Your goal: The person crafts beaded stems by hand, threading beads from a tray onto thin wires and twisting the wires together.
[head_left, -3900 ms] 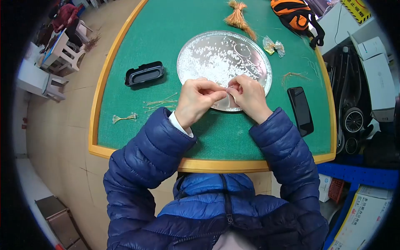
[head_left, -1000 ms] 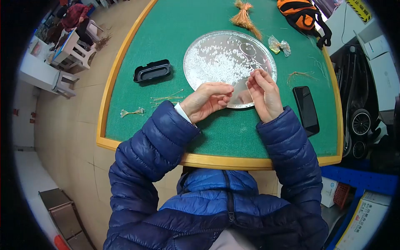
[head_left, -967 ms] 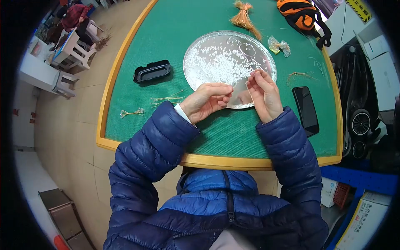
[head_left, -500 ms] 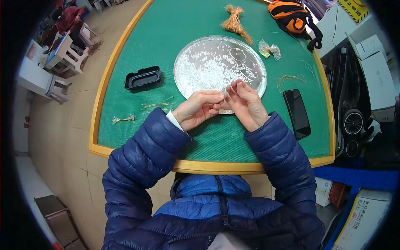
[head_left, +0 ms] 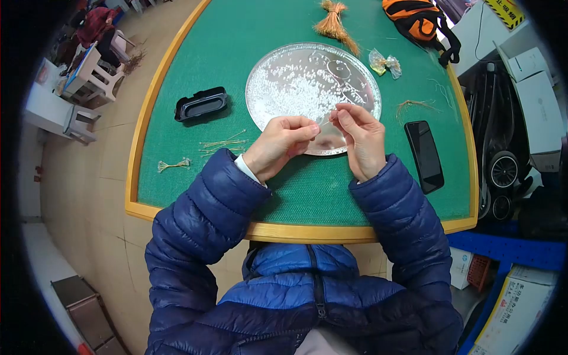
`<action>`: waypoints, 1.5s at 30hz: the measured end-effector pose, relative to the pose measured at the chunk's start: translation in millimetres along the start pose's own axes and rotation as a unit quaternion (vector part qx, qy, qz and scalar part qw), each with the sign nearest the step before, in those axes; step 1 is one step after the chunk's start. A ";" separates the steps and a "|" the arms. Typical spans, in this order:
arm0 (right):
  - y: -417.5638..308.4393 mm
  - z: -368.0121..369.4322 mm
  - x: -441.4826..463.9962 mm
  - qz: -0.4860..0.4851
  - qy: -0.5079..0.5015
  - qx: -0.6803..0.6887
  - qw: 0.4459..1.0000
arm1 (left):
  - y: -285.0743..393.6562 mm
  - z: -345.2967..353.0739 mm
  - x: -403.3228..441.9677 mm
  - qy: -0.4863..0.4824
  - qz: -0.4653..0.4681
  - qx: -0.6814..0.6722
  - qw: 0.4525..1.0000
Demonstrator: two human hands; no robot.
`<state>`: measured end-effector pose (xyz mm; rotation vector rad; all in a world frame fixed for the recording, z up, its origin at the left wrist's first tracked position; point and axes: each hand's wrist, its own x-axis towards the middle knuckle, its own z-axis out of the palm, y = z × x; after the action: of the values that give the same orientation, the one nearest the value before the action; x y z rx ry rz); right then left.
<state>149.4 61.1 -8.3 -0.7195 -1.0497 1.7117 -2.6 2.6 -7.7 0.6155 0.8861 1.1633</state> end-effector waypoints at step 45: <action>-2.1 3.3 -2.9 -0.027 -0.082 -0.059 0.994 | 4.8 7.1 -7.9 -0.019 0.157 0.149 0.976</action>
<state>148.6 57.7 -4.9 -0.6248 -1.2816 1.6951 -0.1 -3.4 2.0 1.0500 0.9613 1.3040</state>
